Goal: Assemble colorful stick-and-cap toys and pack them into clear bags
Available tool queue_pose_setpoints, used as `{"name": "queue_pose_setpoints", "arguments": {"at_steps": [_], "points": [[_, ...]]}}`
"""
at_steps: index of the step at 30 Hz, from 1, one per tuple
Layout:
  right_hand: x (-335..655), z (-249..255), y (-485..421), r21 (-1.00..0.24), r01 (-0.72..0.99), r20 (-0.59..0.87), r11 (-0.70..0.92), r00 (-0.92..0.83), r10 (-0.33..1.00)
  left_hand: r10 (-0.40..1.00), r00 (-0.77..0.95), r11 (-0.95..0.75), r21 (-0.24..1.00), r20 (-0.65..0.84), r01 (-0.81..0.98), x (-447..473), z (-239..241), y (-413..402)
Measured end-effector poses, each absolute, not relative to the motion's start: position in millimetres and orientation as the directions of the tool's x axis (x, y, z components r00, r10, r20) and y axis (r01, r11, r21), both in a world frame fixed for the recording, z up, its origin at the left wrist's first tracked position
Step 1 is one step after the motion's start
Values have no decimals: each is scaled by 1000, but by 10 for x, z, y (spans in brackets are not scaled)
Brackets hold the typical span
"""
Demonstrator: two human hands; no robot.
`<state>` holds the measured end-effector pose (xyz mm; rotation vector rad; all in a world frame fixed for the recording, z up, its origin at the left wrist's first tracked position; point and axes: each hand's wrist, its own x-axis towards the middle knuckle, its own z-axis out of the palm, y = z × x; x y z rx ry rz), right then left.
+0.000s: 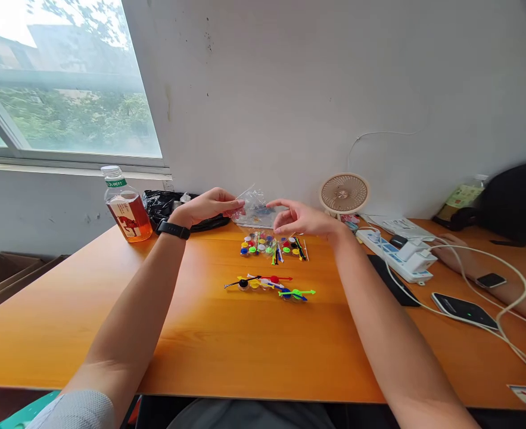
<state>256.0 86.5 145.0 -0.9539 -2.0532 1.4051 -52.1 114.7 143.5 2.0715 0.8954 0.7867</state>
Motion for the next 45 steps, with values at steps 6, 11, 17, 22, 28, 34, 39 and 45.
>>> {"name": "queue_pose_setpoints", "arguments": {"at_steps": [6, 11, 17, 22, 28, 34, 39, 45], "points": [[2605, 1398, 950, -923, 285, 31, 259, -617, 787, 850, 467, -445, 807, 243, 388, -683, 1383, 1243], [2538, 1377, 983, -922, 247, 140, 298, -505, 852, 869, 333, -495, 613, 367, 616, -615, 1375, 1270], [2483, 1421, 927, -900, 187, 273, 395, -465, 842, 528, 430, -811, 285, 732, 511, -139, 1485, 975], [2473, 1475, 874, -896, 142, 327, 420, -430, 842, 445, 581, -887, 246, 682, 391, 239, 1411, 795], [2559, 1510, 875, -904, 147, 314, 401, -408, 857, 423, 598, -870, 121, 681, 478, 312, 1329, 767], [2574, 1527, 845, -881, 220, 298, 418, -428, 853, 420, 611, -855, 66, 671, 515, 313, 1365, 731], [2523, 1560, 791, -848, 278, 315, 451, -421, 851, 445, 624, -838, 53, 642, 543, 302, 1370, 715], [2541, 1543, 819, -807, 301, 381, 507, -390, 838, 477, 636, -863, 186, 606, 470, 225, 1469, 682]]}}
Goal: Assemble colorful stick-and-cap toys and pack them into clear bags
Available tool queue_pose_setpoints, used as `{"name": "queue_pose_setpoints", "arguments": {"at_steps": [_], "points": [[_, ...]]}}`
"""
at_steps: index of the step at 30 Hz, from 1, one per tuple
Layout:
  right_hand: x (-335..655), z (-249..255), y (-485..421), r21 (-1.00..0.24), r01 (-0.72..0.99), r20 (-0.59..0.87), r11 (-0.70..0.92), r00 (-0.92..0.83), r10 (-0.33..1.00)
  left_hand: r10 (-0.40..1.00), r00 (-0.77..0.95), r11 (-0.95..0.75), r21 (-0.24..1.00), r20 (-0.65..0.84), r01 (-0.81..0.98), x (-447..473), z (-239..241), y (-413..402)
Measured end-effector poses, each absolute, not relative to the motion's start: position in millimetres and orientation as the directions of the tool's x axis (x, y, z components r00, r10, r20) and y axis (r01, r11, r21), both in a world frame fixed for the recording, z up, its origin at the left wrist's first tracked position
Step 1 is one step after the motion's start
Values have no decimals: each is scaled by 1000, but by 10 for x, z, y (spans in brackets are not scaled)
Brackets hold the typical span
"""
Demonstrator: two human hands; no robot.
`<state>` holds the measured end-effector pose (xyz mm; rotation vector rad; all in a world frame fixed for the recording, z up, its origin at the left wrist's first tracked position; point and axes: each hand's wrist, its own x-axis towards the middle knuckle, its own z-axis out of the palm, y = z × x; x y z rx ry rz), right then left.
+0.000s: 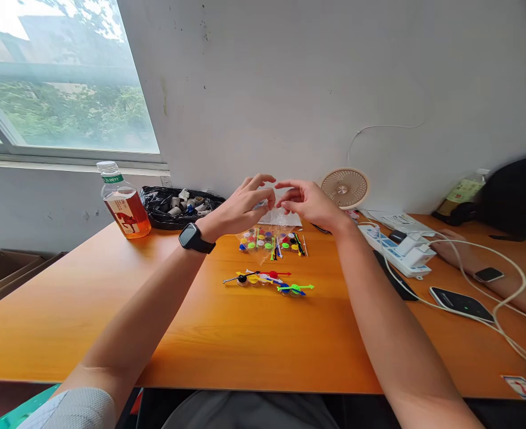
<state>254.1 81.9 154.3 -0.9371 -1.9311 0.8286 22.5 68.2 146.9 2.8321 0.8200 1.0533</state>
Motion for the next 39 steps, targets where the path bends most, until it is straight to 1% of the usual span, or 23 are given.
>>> {"name": "queue_pose_setpoints", "arguments": {"at_steps": [3, 5, 9, 12, 15, 19, 22, 24, 29, 31, 33, 36, 39], "points": [[2560, 1539, 822, -784, 327, 397, 528, -390, 831, 510, 623, -855, 274, 593, 440, 196, 1515, 660], [2556, 1545, 810, -782, 334, 393, 526, -391, 833, 513, 630, -856, 291, 583, 428, 195, 1519, 646], [2518, 1556, 789, -800, 322, 377, 506, -386, 842, 485, 666, -871, 243, 566, 428, 217, 1491, 645], [2516, 1544, 809, -796, 328, 379, 509, -385, 842, 490, 703, -868, 212, 515, 449, 189, 1495, 665], [2537, 1525, 839, -765, 373, 401, 525, -362, 842, 524, 699, -847, 216, 486, 485, 96, 1535, 685], [2518, 1535, 812, -709, 464, 426, 530, -317, 847, 550, 661, -826, 218, 510, 520, -20, 1584, 712], [2445, 1572, 723, -670, 501, 432, 548, -338, 836, 546, 654, -824, 193, 524, 533, -32, 1597, 717], [2388, 1601, 651, -665, 506, 412, 549, -364, 835, 536, 663, -829, 178, 522, 530, -12, 1601, 704], [2303, 1652, 510, -688, 539, 329, 487, -367, 870, 536, 682, -826, 143, 498, 545, 37, 1632, 626], [2302, 1657, 486, -689, 532, 315, 492, -393, 864, 538, 691, -825, 133, 482, 550, 37, 1658, 592], [2311, 1653, 487, -675, 519, 339, 524, -413, 845, 540, 700, -826, 133, 468, 548, 25, 1690, 561], [2321, 1631, 537, -632, 529, 415, 566, -386, 824, 543, 716, -831, 158, 438, 534, -3, 1737, 523], [2314, 1597, 619, -634, 530, 427, 564, -367, 826, 553, 726, -830, 192, 410, 524, -33, 1759, 515]]}}
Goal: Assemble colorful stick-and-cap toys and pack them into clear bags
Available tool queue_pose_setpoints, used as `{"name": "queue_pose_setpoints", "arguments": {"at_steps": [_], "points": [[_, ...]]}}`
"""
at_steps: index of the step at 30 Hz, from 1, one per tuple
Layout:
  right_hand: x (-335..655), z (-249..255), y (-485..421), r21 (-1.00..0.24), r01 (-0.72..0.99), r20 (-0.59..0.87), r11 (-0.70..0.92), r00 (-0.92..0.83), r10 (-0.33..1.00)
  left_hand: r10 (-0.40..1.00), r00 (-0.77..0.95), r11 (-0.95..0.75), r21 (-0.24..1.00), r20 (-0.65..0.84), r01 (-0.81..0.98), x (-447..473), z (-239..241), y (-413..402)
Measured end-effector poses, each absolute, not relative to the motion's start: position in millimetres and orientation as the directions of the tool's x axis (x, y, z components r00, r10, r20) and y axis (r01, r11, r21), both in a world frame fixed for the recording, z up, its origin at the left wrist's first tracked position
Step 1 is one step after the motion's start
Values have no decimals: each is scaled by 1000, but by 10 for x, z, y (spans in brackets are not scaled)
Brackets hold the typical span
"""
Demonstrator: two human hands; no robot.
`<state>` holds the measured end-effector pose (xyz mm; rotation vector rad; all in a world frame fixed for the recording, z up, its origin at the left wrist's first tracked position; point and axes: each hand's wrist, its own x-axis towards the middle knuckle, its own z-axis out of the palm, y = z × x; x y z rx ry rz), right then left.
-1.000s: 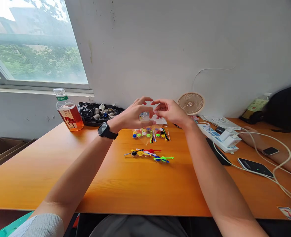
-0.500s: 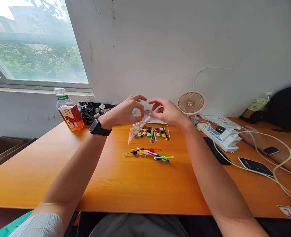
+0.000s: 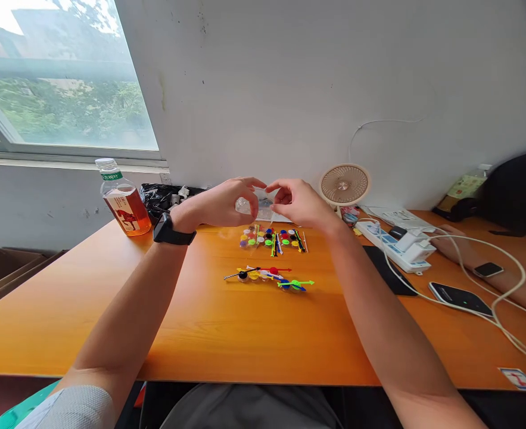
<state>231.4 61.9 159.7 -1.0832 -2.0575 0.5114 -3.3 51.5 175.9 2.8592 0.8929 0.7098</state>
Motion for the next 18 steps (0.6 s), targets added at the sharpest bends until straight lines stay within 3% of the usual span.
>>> {"name": "queue_pose_setpoints", "arguments": {"at_steps": [9, 18], "points": [[2354, 1484, 807, -793, 455, 291, 406, -303, 907, 534, 678, -833, 177, 506, 524, -71, 1755, 559], [2563, 1356, 984, -945, 156, 176, 286, -493, 852, 585, 639, -801, 233, 499, 551, -201, 1772, 606]]}}
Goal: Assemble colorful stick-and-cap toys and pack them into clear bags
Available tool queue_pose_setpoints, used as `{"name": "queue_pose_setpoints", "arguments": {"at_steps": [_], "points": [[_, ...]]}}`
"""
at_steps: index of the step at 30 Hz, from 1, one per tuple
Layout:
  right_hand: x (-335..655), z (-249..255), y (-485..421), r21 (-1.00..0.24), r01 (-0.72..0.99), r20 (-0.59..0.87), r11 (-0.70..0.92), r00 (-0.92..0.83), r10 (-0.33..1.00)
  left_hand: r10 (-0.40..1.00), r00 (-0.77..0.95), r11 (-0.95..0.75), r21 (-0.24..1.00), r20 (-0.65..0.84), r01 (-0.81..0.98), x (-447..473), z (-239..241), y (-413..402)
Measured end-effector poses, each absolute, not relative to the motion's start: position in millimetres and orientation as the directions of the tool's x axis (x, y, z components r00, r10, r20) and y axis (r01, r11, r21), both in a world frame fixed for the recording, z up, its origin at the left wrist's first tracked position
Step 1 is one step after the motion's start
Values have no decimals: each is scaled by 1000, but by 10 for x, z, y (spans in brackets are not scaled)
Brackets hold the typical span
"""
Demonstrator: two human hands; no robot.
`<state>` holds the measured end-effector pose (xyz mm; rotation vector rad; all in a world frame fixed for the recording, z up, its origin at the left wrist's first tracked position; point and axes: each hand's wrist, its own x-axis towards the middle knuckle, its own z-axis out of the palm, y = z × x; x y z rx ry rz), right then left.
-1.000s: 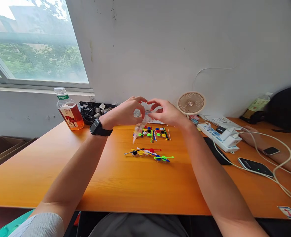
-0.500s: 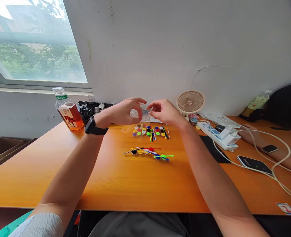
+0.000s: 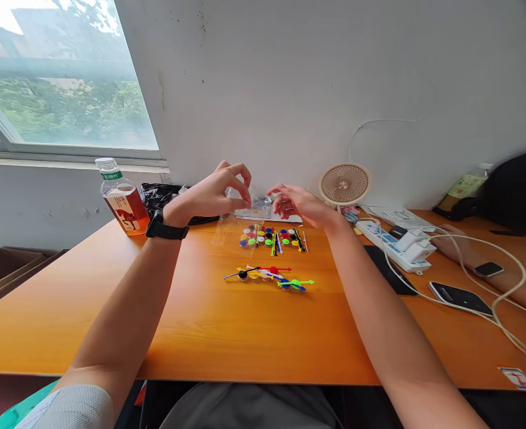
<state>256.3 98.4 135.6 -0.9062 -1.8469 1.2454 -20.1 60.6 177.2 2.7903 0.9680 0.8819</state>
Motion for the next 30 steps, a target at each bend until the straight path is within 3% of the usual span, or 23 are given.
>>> {"name": "queue_pose_setpoints", "arguments": {"at_steps": [3, 6, 9, 14, 18, 24, 30], "points": [[2649, 1237, 1089, -881, 357, 66, 310, -556, 828, 611, 632, -783, 243, 477, 573, -284, 1762, 656], [2665, 1104, 1172, -685, 622, -235, 378, -681, 694, 645, 633, -758, 253, 428, 601, -347, 1770, 679], [2588, 983, 1216, -549, 715, -496, 432, -695, 521, 671, 635, -737, 254, 383, 626, -370, 1793, 671], [2372, 805, 1230, -499, 664, -498, 557, -745, 444, 684, 646, -728, 258, 340, 635, -359, 1804, 656], [2250, 702, 1206, -451, 690, -572, 566, -710, 410, 686, 667, -728, 271, 292, 630, -358, 1775, 676], [2243, 686, 1193, -416, 708, -566, 571, -693, 447, 686, 670, -727, 279, 283, 627, -364, 1750, 702], [2241, 701, 1200, -473, 677, -541, 565, -729, 420, 692, 663, -722, 267, 285, 639, -345, 1755, 678]]}}
